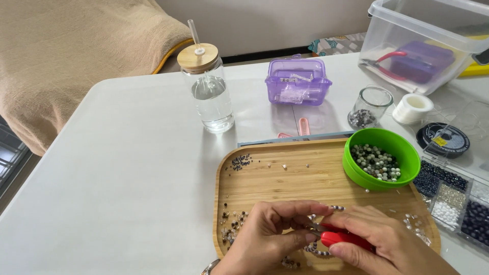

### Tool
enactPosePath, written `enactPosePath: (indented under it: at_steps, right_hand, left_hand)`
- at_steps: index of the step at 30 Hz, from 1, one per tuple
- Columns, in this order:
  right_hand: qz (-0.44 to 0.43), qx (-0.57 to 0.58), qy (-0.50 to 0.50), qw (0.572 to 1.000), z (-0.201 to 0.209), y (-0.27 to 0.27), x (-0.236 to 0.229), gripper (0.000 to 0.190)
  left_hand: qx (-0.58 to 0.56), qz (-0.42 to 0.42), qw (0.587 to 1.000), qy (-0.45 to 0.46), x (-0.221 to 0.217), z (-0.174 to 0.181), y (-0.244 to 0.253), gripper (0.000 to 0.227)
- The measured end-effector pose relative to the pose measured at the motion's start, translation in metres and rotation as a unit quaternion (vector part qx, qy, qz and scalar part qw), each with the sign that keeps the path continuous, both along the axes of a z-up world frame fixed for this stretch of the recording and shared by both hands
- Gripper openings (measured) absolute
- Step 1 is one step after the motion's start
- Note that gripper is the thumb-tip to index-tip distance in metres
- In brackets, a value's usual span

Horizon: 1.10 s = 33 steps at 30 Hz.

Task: The person is finishing a beaded jewelry project by cutting the string and then tidying the workspace by gathering loose beads from a wooden tray into a green bowl.

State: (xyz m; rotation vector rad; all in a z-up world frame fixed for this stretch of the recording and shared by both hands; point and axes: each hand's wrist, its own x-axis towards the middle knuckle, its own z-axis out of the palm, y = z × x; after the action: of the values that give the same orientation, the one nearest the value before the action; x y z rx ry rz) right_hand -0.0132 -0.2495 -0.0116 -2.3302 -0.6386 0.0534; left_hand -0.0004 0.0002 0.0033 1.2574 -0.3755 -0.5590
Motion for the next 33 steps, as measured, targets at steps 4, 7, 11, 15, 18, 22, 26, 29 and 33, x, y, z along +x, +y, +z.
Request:
enactPosePath:
  at_steps: [4, 7, 11, 15, 18, 22, 26, 29, 33]
  right_hand:
    - [0.006, 0.005, 0.005, 1.0, 0.005, 0.003, 0.001, 0.042]
    - [0.011, 0.006, 0.002, 1.0, 0.003, 0.002, 0.001, 0.043]
    - [0.028, 0.031, 0.032, 0.999, 0.013, 0.005, 0.002, 0.043]
    - [0.02, 0.029, 0.068, 0.997, 0.01, 0.001, 0.005, 0.045]
    - [0.014, 0.047, 0.111, 0.993, 0.013, 0.004, 0.005, 0.043]
    - [-0.002, 0.093, 0.146, 0.985, 0.003, 0.004, 0.006, 0.049]
    - [0.016, 0.099, 0.14, 0.985, -0.01, -0.003, 0.01, 0.051]
    - [-0.003, 0.079, 0.151, 0.985, -0.02, -0.008, 0.011, 0.052]
    - [0.001, 0.061, 0.114, 0.992, -0.022, -0.01, 0.01, 0.051]
  left_hand:
    - [-0.003, -0.002, 1.0, -0.002, 0.001, -0.01, 0.0, 0.042]
    - [-0.006, -0.004, 1.0, 0.01, 0.001, -0.008, -0.001, 0.043]
    - [0.014, 0.007, 1.0, -0.002, 0.0, -0.004, -0.001, 0.041]
    - [0.002, -0.006, 1.0, -0.015, 0.001, -0.008, -0.001, 0.041]
    - [-0.011, -0.013, 0.999, -0.032, 0.001, -0.007, -0.001, 0.042]
    - [-0.013, 0.0, 0.999, -0.037, 0.002, -0.006, -0.002, 0.04]
    - [-0.006, -0.001, 0.999, -0.039, 0.004, -0.009, -0.001, 0.04]
    - [-0.001, -0.006, 0.999, -0.035, 0.003, -0.008, -0.001, 0.04]
    - [0.003, -0.008, 0.999, -0.031, 0.002, -0.008, -0.003, 0.041]
